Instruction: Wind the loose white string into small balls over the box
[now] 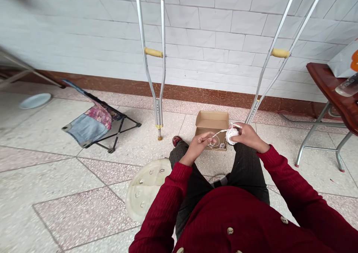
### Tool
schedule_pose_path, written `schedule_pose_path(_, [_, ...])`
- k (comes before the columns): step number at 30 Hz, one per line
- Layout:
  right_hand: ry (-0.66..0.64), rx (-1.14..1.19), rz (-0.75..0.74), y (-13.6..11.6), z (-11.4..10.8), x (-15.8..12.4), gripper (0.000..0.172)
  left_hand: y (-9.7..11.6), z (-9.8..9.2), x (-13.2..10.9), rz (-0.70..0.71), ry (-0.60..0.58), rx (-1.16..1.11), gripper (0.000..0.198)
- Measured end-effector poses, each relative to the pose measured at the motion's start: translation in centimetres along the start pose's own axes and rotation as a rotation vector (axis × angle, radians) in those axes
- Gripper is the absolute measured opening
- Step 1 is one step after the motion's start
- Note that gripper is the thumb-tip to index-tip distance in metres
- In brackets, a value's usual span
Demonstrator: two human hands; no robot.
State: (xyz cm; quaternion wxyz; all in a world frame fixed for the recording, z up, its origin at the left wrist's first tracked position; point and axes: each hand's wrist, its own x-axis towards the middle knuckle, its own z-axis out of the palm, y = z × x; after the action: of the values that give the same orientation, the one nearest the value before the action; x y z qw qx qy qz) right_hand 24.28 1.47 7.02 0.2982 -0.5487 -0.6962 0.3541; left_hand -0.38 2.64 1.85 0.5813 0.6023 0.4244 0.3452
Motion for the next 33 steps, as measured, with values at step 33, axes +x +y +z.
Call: schedule_pose_path(33, [0.120, -0.270, -0.040, 0.3, 0.7, -1.7, 0.032, 1.4, 2.7, 1.3, -0.136, -0.084, -0.584, 0.039])
